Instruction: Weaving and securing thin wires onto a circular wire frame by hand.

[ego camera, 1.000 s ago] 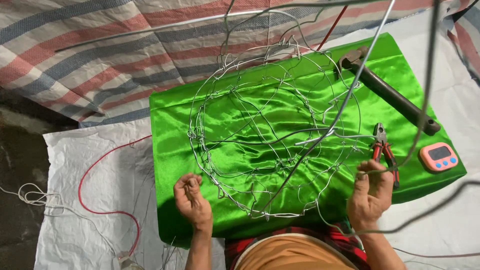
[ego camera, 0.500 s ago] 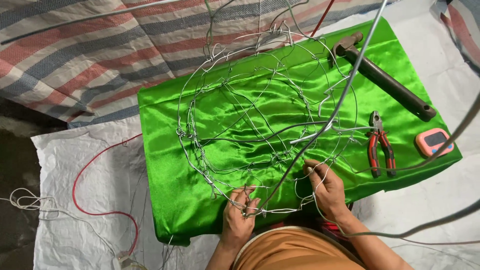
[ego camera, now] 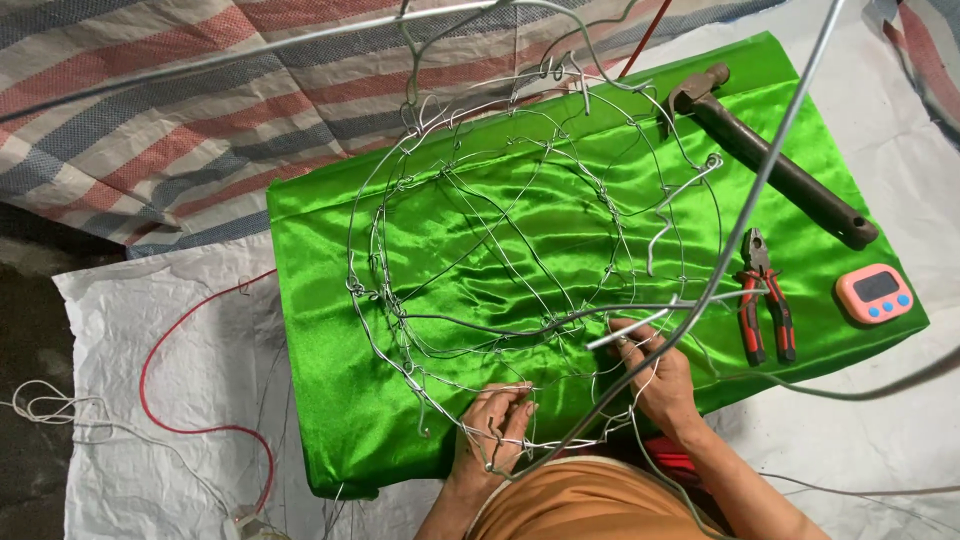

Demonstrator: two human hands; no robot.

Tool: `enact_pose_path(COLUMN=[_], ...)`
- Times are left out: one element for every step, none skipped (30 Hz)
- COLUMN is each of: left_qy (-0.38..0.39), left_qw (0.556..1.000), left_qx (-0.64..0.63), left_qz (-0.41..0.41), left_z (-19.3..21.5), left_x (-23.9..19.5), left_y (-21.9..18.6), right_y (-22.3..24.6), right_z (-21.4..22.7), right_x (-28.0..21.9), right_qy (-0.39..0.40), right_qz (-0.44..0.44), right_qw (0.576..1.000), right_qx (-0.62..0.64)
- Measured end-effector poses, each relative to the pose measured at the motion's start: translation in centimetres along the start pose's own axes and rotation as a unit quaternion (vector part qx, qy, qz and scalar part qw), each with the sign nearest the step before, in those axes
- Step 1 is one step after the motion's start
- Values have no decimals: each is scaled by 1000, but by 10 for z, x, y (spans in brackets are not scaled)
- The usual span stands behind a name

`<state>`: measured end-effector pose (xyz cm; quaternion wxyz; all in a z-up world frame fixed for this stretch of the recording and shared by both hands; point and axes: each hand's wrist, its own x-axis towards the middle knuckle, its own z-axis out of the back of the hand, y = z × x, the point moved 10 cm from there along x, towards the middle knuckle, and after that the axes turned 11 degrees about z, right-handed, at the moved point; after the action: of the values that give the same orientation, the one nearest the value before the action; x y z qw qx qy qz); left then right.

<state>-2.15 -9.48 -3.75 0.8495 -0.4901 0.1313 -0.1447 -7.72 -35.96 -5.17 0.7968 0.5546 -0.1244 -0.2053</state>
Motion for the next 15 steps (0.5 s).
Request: enact_pose_path(left_qy=[0,8,17,17,25,33,32,29,26,25,36,46,46,26,6], left_qw=[1000,999,998,998,995,992,992,997,999,999,999,998,998,1000,1000], left_qx=[0,-31,-62,-62,-94,-125,-125,-77,-28,-27,-27,-27,-27,-4,19], left_qz=[0,14,28,27,11,-5,-7,-14,-20,-20,-1,18,17,16,14], left_z=[0,-1,-2,0,3,6,12,17,21,28,32,36,44,54,63], left_x=[1,1,2,3,3,3,2,0,-2,-2,-2,-3,-3,-3,-3], left_y=[-1,2,4,2,-3,-8,-6,-6,-4,-4,0,4,5,7,8], right_y=[1,3,6,1,6,11,12,27,42,44,55,66,67,72,75], right_z=[0,0,-1,-1,1,2,1,5,7,11,16,21,23,27,31], right_x=[1,3,4,2,2,1,-3,-8,-16,-18,-23,-30,-30,-33,-35], right_qy=[0,4,7,6,-4,-14,-14,-43,-70,-69,-87,-105,-106,-120,-135], right_qz=[0,10,20,20,64,107,108,174,238,239,284,328,329,343,358], right_qw=[1000,1000,1000,1000,997,991,991,980,963,963,949,932,932,924,916], right_qx=[0,-9,-17,-17,-45,-74,-73,-89,-105,-104,-109,-114,-114,-116,-120])
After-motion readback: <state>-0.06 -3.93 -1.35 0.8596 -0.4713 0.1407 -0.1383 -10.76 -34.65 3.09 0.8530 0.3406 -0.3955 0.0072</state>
